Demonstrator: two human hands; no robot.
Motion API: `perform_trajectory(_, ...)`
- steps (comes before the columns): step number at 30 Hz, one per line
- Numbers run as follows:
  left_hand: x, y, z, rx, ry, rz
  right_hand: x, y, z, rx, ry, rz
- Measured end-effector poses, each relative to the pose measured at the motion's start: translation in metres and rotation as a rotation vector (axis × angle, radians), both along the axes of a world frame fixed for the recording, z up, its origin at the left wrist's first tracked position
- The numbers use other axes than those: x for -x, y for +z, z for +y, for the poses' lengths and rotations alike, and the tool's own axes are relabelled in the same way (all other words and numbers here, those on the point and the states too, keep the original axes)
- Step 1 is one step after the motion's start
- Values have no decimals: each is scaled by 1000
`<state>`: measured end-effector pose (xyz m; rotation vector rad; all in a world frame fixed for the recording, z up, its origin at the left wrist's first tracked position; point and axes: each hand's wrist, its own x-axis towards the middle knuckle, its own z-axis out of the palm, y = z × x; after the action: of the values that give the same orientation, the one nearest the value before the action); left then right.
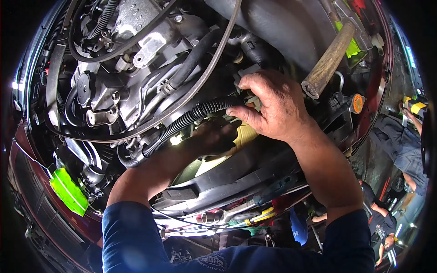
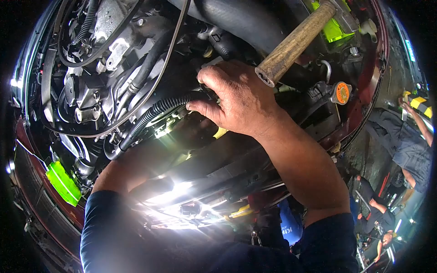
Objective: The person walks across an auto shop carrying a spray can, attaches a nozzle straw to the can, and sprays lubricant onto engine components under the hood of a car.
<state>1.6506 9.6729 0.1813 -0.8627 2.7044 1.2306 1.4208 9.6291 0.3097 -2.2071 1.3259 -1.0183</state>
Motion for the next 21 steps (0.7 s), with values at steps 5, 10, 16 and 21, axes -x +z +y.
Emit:
perform_trajectory(5,22,-10,7,-139,7,-221,0,0,0,-39,16,-31)
perform_trajectory(10,26,-39,23,0,130,-138,-1,1,0,-18,7,10)
perform_trajectory(16,15,-51,28,95,189,-58,0,0,-1,-40,25,-12)
perform_trajectory(21,9,-58,28,97,65,93,0,-1,-1,-24,26,-21)
